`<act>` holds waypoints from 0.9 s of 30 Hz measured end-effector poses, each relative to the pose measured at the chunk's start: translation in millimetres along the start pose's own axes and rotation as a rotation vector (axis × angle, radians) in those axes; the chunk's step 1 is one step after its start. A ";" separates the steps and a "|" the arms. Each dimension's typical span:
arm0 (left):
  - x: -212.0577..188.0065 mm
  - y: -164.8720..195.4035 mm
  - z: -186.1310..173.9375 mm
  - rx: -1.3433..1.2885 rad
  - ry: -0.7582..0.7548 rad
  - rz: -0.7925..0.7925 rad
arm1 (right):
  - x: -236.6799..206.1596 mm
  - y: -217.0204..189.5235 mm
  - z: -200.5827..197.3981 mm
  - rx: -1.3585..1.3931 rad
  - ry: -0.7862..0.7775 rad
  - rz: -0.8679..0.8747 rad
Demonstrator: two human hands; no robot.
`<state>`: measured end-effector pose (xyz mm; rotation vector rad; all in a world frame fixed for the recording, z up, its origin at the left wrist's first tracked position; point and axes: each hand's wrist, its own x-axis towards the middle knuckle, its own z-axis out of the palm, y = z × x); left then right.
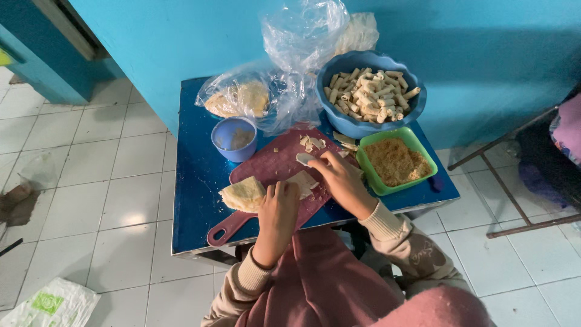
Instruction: The person sits at a small table and fills square pastry wrappers with brown filling taken by hand from a green container, then folds the wrappers closed and places the folded pastries into a bowl with already folded ones. They occasionally take new wrappers from a plastic bag and set them on the cutting board.
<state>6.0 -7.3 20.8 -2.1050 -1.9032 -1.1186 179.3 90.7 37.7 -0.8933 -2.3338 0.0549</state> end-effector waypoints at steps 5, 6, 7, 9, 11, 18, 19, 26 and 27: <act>-1.5 0.5 1.5 0.002 0.022 0.007 | -8.2 0.0 9.6 -0.064 -0.046 -0.089; -1.8 1.3 2.0 0.011 0.018 0.006 | -12.2 -0.4 10.3 -0.065 -0.042 -0.098; -1.9 1.3 2.2 0.021 0.015 0.007 | -15.5 -1.2 11.6 -0.066 -0.037 -0.106; -2.3 1.4 1.6 0.031 0.008 0.014 | -18.3 -1.0 13.6 -0.092 -0.049 -0.105; -2.2 2.0 0.6 0.032 0.006 0.021 | -17.2 1.4 13.8 -0.141 -0.085 -0.095; -0.1 5.6 -3.1 0.048 0.034 0.046 | -8.6 3.1 4.5 -0.074 -0.036 -0.055; -0.7 5.4 -3.6 0.045 0.033 0.051 | -10.8 0.0 3.0 -0.039 -0.048 -0.056; -3.6 5.2 -0.6 0.073 0.046 0.027 | 1.9 -14.1 4.7 0.157 -0.161 0.185; -4.1 5.0 0.1 0.060 0.049 0.024 | 6.5 -14.6 5.9 0.014 -0.128 0.051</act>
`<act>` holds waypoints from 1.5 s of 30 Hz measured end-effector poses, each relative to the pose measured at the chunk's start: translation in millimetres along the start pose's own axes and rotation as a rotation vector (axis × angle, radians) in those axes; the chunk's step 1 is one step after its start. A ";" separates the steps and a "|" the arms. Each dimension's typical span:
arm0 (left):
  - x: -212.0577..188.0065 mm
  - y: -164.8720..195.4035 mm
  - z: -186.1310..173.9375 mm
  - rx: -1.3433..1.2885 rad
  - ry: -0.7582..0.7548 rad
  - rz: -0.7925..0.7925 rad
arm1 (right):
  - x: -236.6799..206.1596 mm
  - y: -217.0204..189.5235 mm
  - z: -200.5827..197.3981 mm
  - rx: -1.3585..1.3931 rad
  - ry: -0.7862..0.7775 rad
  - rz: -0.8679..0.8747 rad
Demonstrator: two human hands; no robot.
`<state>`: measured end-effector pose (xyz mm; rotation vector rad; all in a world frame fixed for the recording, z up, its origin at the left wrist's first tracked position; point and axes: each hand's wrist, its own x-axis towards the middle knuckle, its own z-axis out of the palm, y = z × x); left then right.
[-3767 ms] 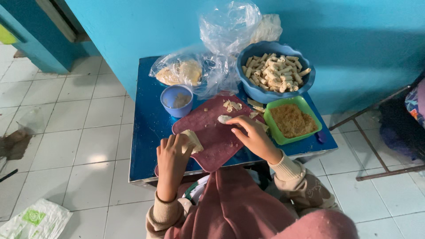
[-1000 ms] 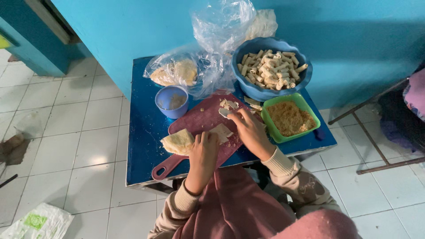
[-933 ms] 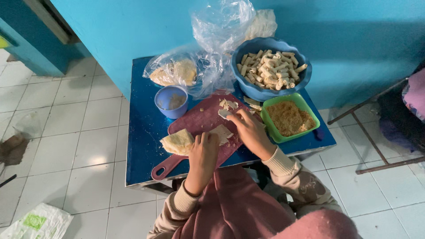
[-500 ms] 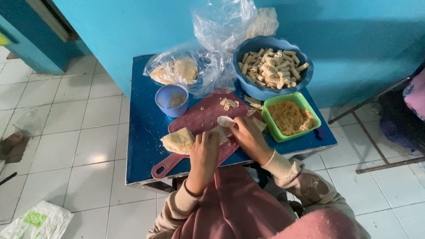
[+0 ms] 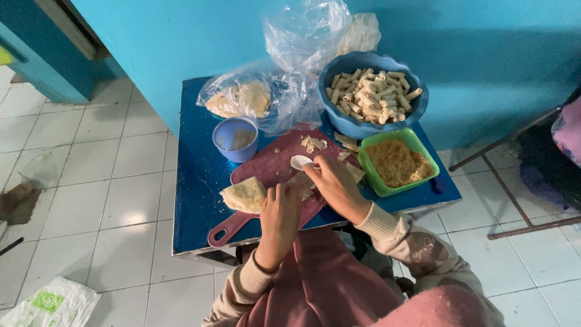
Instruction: The person sits at a small table and fills square pastry wrappers with brown filling taken by hand from a green container, then folds the wrappers closed and places the folded pastries into a bowl with already folded ones. They occasionally take new wrappers from a plastic bag and set them on the cutting board.
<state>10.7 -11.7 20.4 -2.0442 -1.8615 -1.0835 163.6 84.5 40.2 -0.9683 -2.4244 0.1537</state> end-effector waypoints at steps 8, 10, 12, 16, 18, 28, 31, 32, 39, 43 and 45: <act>-1.1 -1.4 2.6 0.031 -0.022 -0.004 | 16.9 -10.0 3.0 -0.476 0.080 -0.441; -2.3 -0.3 2.3 0.023 0.013 -0.008 | 17.3 -6.4 -3.8 -0.408 0.081 -0.349; -2.1 1.1 2.7 0.017 0.036 -0.008 | 14.6 -0.6 -13.9 -0.268 0.064 -0.262; -4.0 1.3 2.0 0.010 0.020 -0.020 | 1.6 7.9 -24.3 0.015 -0.060 -0.086; -3.7 -0.1 2.3 0.005 0.008 -0.025 | -4.2 8.8 -18.8 0.058 -0.091 -0.074; -4.6 0.1 -2.3 -0.076 0.004 -0.038 | -4.7 19.9 20.8 0.116 0.070 0.061; -1.7 -0.1 -3.4 -0.089 0.014 -0.043 | -1.5 29.0 9.2 -0.042 0.153 -0.066; -2.3 0.8 -3.6 -0.091 0.013 -0.048 | -1.7 30.9 5.4 -0.119 0.185 -0.113; -4.0 1.2 -3.5 -0.021 -0.020 -0.038 | -10.7 17.6 -7.9 -0.464 0.133 -0.214; -3.8 -1.1 -4.8 0.047 -0.036 0.012 | -18.8 7.9 -27.6 -0.312 0.195 -0.236; -4.7 -1.5 -5.0 0.080 -0.040 0.018 | -23.0 7.9 -43.2 -0.289 0.217 -0.187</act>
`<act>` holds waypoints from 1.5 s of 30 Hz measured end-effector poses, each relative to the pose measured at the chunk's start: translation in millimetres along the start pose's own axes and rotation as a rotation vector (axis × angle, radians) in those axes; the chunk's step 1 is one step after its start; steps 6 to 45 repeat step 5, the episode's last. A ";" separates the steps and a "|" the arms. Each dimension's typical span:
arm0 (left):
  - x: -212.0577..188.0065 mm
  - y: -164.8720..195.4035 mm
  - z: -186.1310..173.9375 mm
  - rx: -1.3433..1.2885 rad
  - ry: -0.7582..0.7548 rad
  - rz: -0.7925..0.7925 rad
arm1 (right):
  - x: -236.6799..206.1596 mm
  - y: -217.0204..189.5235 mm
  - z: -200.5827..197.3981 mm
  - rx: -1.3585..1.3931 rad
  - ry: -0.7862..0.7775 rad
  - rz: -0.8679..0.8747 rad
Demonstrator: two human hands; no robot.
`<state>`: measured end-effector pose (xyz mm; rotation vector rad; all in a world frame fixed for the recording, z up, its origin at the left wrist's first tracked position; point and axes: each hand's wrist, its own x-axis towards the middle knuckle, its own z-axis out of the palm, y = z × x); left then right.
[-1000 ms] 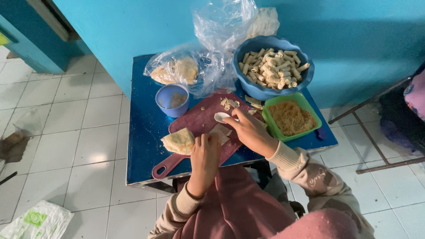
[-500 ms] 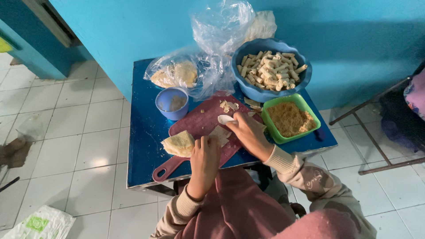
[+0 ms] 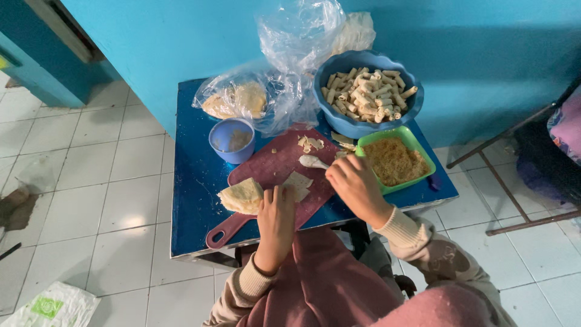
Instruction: The person sits at a small table and fills square pastry wrappers with brown filling taken by hand from a green container, then folds the wrappers closed and places the folded pastries into a bowl with already folded ones. They occasionally take new wrappers from a plastic bag and set them on the cutting board.
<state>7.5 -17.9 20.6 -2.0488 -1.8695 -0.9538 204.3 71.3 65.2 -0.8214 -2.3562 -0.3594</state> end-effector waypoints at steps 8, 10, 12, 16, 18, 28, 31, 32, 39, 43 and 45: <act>1.3 -2.2 1.6 -0.004 0.024 -0.014 | 6.1 43.5 -44.3 -0.198 0.018 0.217; 1.3 -2.2 1.6 -0.004 0.024 -0.014 | 6.1 43.5 -44.3 -0.198 0.018 0.217; 1.3 -2.2 1.6 -0.004 0.024 -0.014 | 6.1 43.5 -44.3 -0.198 0.018 0.217; 1.3 -2.2 1.6 -0.004 0.024 -0.014 | 6.1 43.5 -44.3 -0.198 0.018 0.217; 1.3 -2.2 1.6 -0.004 0.024 -0.014 | 6.1 43.5 -44.3 -0.198 0.018 0.217; 1.3 -2.2 1.6 -0.004 0.024 -0.014 | 6.1 43.5 -44.3 -0.198 0.018 0.217; 1.3 -2.2 1.6 -0.004 0.024 -0.014 | 6.1 43.5 -44.3 -0.198 0.018 0.217; 1.3 -2.2 1.6 -0.004 0.024 -0.014 | 6.1 43.5 -44.3 -0.198 0.018 0.217; 1.3 -2.2 1.6 -0.004 0.024 -0.014 | 6.1 43.5 -44.3 -0.198 0.018 0.217; 1.3 -2.2 1.6 -0.004 0.024 -0.014 | 6.1 43.5 -44.3 -0.198 0.018 0.217; 1.3 -2.2 1.6 -0.004 0.024 -0.014 | 6.1 43.5 -44.3 -0.198 0.018 0.217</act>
